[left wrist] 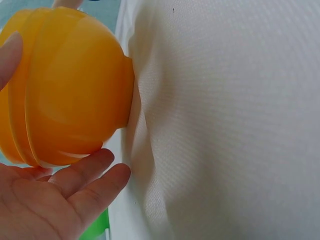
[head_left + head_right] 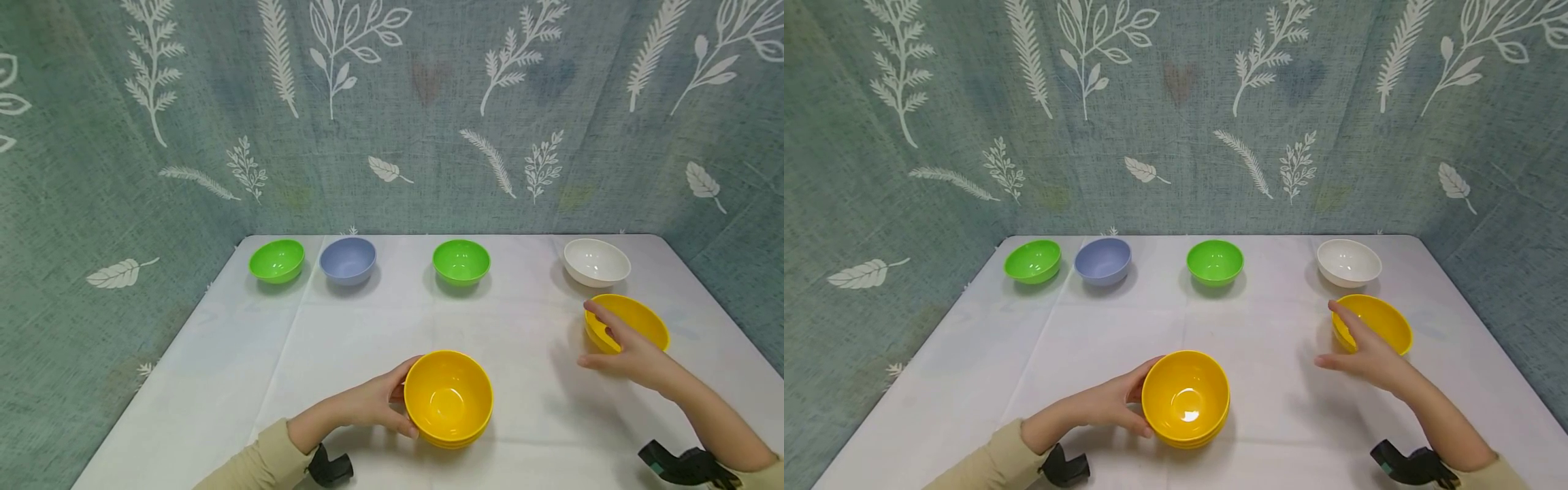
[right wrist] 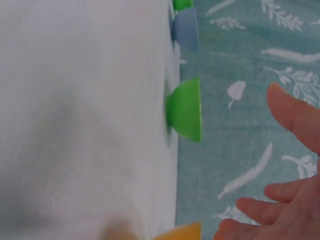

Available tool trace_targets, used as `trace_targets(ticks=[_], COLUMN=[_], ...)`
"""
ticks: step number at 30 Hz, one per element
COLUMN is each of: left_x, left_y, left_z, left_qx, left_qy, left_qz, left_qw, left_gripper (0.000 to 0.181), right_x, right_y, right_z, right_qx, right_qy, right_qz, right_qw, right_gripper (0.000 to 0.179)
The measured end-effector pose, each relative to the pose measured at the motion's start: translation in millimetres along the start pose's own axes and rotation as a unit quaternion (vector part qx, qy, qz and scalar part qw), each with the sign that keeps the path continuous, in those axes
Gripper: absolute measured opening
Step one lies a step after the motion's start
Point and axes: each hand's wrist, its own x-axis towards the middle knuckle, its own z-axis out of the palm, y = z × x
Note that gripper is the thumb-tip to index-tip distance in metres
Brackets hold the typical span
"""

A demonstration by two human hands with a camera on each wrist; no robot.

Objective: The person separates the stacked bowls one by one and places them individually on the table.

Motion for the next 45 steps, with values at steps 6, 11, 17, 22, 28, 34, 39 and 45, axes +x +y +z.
trace_targets(ticks=[6, 11, 17, 22, 28, 34, 39, 45], left_x=[-0.4, 0.0, 0.7, -0.1, -0.2, -0.1, -0.1, -0.2], left_y=[-0.2, -1.2, -3.6, -0.6, 0.2, 1.5, 1.1, 1.8], left_z=[0.3, -0.2, -1.1, 0.1, 0.1, -0.4, -0.3, -0.8], left_qx=[0.015, 0.018, 0.018, 0.013, 0.014, 0.011, 0.008, 0.003], left_qy=[0.004, 0.006, 0.005, 0.003, 0.0, -0.002, -0.005, -0.005], left_qz=[0.004, -0.003, -0.004, 0.001, 0.006, 0.006, 0.004, -0.002], left_qw=[0.9999, 0.9998, 0.9998, 0.9999, 0.9999, 0.9999, 1.0, 1.0], left_gripper=[0.097, 0.1, 0.099, 0.096, 0.095, 0.095, 0.095, 0.094], right_x=[0.1, -0.5, 0.6, 1.3, 3.3, 5.7, 7.5, 10.4], right_y=[-13, -25, -36, -41, -45, -50, -57, -60], right_z=[9, 20, 37, 48, 58, 71, 80, 90], right_qx=[0.03, 0.04, 0.065, 0.08, 0.082, 0.097, 0.098, 0.113], right_qy=[-0.01, -0.021, -0.04, -0.056, -0.073, -0.11, -0.145, -0.167], right_qz=[-0.043, -0.089, -0.139, -0.176, -0.202, -0.206, -0.192, -0.2], right_qw=[0.9986, 0.995, 0.9874, 0.9795, 0.9733, 0.9674, 0.9655, 0.9589], right_gripper=[0.091, 0.087, 0.086, 0.084, 0.084, 0.084, 0.085, 0.089])
